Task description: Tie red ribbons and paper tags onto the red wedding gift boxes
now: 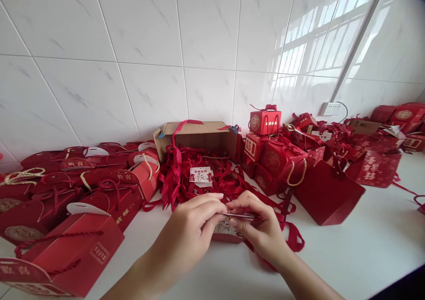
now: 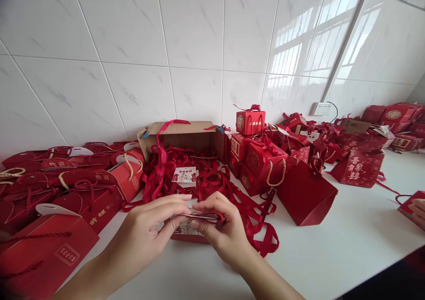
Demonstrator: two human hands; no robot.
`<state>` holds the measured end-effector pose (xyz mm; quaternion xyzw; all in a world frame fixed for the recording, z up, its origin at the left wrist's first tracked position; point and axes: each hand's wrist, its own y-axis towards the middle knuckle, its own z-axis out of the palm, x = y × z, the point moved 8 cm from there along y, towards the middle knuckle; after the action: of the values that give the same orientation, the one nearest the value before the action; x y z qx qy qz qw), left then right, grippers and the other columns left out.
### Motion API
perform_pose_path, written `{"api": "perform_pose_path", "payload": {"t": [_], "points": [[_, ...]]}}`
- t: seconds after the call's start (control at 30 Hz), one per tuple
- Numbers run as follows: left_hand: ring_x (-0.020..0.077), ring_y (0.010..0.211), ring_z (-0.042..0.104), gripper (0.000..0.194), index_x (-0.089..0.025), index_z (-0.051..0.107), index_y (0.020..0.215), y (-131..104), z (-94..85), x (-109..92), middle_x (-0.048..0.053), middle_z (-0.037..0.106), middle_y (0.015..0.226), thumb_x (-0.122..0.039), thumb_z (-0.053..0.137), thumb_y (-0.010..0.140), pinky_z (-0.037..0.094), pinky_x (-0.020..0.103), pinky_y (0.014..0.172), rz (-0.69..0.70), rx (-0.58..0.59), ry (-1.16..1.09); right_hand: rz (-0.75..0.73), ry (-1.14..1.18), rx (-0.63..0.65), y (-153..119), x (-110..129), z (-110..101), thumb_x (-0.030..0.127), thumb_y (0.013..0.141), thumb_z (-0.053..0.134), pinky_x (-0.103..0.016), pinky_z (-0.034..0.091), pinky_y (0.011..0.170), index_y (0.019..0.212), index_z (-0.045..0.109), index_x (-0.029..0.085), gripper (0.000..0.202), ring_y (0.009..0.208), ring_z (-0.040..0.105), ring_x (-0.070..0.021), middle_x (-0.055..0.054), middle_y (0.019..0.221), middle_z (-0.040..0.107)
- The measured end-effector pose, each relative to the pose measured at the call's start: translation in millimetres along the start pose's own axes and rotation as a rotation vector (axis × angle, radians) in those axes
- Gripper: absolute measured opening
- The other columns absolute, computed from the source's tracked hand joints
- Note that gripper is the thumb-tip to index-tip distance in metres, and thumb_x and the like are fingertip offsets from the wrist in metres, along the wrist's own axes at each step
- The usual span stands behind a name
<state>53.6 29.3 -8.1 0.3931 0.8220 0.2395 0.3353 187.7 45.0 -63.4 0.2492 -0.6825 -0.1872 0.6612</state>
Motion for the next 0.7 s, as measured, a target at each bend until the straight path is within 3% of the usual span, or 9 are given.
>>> {"api": "perform_pose_path", "payload": {"t": [0.2,0.33,0.5,0.63,0.7], "points": [[0.0115,0.085,0.068,0.019,-0.021,0.065,0.089,-2,4.4,4,0.001,0.072,0.094,-0.007,0.051,0.089,0.052,0.015,0.072,-0.077,0.059,-0.037,-0.017,0.001,-0.044,-1,5,-1,0.023,0.077,0.073,-0.023,0.048,0.062,0.084,0.069,0.021,0.008,0.072,0.058,-0.0136,-0.002,0.080,0.059],[0.0111,0.075,0.065,0.018,-0.021,0.064,0.087,-4,11.0,7,0.000,0.069,0.084,-0.010,0.049,0.090,0.049,0.017,0.068,-0.166,0.151,-0.043,-0.139,-0.037,-0.105,-4,15,-3,0.019,0.078,0.071,-0.023,0.048,0.060,0.081,0.066,0.020,0.006,0.069,0.056,-0.0134,-0.001,0.076,0.059],[0.0114,0.070,0.063,0.019,-0.021,0.062,0.084,-4,10.5,4,0.000,0.067,0.080,-0.009,0.048,0.088,0.046,0.019,0.064,-0.214,0.145,0.012,-0.222,-0.046,-0.137,-7,19,0,0.016,0.078,0.069,-0.024,0.049,0.061,0.081,0.065,0.021,0.007,0.070,0.057,-0.0140,-0.001,0.076,0.060],[0.0118,0.069,0.062,0.021,-0.021,0.062,0.082,-3,5.9,3,0.000,0.067,0.081,-0.010,0.045,0.089,0.045,0.020,0.063,-0.227,0.175,0.032,-0.152,-0.049,-0.088,-3,12,1,0.023,0.080,0.070,-0.024,0.050,0.062,0.081,0.063,0.020,0.007,0.071,0.059,-0.0143,-0.002,0.078,0.060],[0.0119,0.070,0.062,0.020,-0.021,0.061,0.081,-3,-0.2,4,0.000,0.067,0.082,-0.012,0.046,0.090,0.045,0.020,0.063,-0.237,0.186,0.034,-0.076,-0.076,-0.002,-3,7,1,0.027,0.080,0.071,-0.026,0.053,0.067,0.099,0.061,0.022,0.022,0.079,0.062,-0.0164,-0.004,0.090,0.064]]}}
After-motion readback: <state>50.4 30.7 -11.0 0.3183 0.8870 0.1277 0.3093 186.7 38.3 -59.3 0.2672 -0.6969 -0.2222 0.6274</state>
